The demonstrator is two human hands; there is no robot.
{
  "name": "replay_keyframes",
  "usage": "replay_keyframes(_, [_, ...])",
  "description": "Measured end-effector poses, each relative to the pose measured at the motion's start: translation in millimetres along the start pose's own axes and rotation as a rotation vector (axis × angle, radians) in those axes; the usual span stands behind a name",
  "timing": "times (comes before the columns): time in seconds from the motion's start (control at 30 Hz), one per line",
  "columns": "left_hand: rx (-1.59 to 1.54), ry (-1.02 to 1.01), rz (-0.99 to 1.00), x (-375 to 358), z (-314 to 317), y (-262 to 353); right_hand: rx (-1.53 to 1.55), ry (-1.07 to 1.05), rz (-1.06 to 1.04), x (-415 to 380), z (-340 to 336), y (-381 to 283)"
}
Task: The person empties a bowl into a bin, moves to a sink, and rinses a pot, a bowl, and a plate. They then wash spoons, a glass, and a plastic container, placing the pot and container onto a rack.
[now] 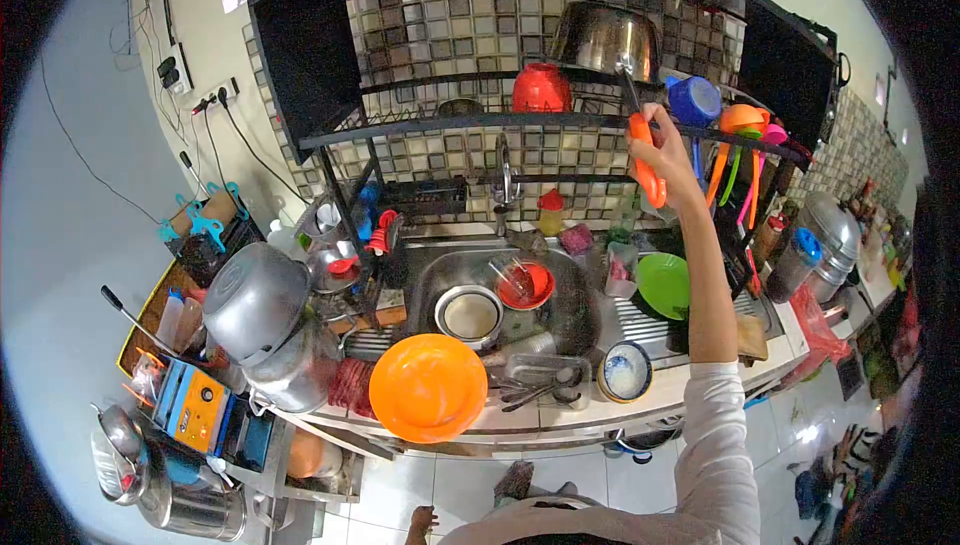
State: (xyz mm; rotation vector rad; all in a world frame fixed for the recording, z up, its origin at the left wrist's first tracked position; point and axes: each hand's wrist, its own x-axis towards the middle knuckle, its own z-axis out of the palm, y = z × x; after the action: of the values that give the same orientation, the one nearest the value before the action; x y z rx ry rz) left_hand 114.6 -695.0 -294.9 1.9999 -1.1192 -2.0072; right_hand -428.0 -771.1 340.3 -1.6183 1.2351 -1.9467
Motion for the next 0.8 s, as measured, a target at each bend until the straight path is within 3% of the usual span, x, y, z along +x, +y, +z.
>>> replay_keyframes(0.23, [0.047,0.019,0.060,-20,21,35,0.072,-0.023,0.093,-5,-17,2])
replay_keyframes(0.3, [0.040,-0.060,0.072,-5,19,22,-0.002,0.016,0.079,-4,-20,6])
replay_keyframes(0.37, [0.234,-0.144,0.283,9,20,7,-0.005,0.015,0.082,1,-28,10])
replay_keyframes(0.4, [0.232,-0.143,0.280,12,21,5,-0.008,0.015,0.083,4,-32,12])
replay_keyframes(0.47, [-0.071,-0.116,0.018,11,25,4,-0.014,0.024,0.119,6,-32,5])
replay_keyframes(0.57, [0.007,-0.127,0.080,1,23,-3,-0.101,0.019,0.145,7,-35,4])
replay_keyframes(0.8, [-0.104,-0.108,0.106,-10,26,0,0.005,0.091,0.257,-9,-20,-14])
